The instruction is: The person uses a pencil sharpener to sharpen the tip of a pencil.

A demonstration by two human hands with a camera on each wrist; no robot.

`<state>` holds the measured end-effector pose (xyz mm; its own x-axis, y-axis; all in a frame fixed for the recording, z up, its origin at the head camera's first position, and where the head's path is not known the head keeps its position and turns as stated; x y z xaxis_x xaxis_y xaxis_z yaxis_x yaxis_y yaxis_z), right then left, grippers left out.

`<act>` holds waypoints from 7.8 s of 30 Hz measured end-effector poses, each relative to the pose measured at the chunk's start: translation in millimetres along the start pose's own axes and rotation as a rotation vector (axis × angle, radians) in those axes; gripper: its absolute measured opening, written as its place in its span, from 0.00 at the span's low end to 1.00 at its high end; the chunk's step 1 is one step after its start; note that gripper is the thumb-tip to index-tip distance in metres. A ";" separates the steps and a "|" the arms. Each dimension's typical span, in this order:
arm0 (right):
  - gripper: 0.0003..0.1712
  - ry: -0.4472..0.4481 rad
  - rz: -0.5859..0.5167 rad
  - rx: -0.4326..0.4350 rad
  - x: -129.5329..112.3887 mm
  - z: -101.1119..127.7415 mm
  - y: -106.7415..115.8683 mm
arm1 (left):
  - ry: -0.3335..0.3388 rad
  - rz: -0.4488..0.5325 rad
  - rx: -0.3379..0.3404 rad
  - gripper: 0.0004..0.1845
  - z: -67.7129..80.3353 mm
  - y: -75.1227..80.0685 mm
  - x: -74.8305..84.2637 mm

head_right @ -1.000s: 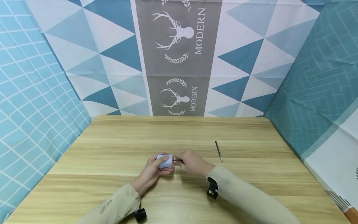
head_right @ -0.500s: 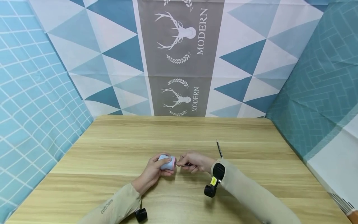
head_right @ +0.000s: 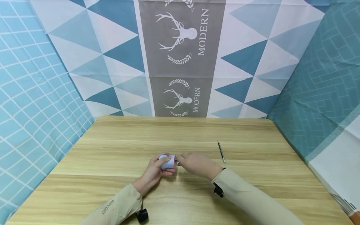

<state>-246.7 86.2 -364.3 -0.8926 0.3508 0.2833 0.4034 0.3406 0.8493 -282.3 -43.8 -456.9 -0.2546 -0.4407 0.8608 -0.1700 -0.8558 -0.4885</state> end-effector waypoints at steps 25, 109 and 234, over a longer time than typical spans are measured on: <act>0.15 -1.034 -1.629 -0.448 36.4 28.3 -69.6 | -0.047 -0.028 -0.008 0.08 -1.3 -1.0 0.0; 0.13 -0.790 -1.230 -0.356 38.2 18.4 -39.2 | -0.012 -0.035 -0.008 0.09 -0.1 2.8 0.4; 0.13 -0.900 -1.462 -0.377 35.7 25.1 -43.4 | -0.042 -0.055 -0.015 0.09 -0.3 -3.4 -1.0</act>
<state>-291.0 105.8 -402.2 -0.0159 0.3433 -0.9391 -0.7361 0.6316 0.2433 -281.8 -40.4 -456.1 -0.2046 -0.4046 0.8913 -0.1969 -0.8749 -0.4424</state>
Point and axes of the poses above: each hand's wrist, its own z-axis away from the middle knuckle, its own y-axis out of the back of the hand, x = y × z, the point moved 7 cm from there along -z, towards the middle knuckle, and after that the axes turned 1 degree about y, right-handed, at the moved point
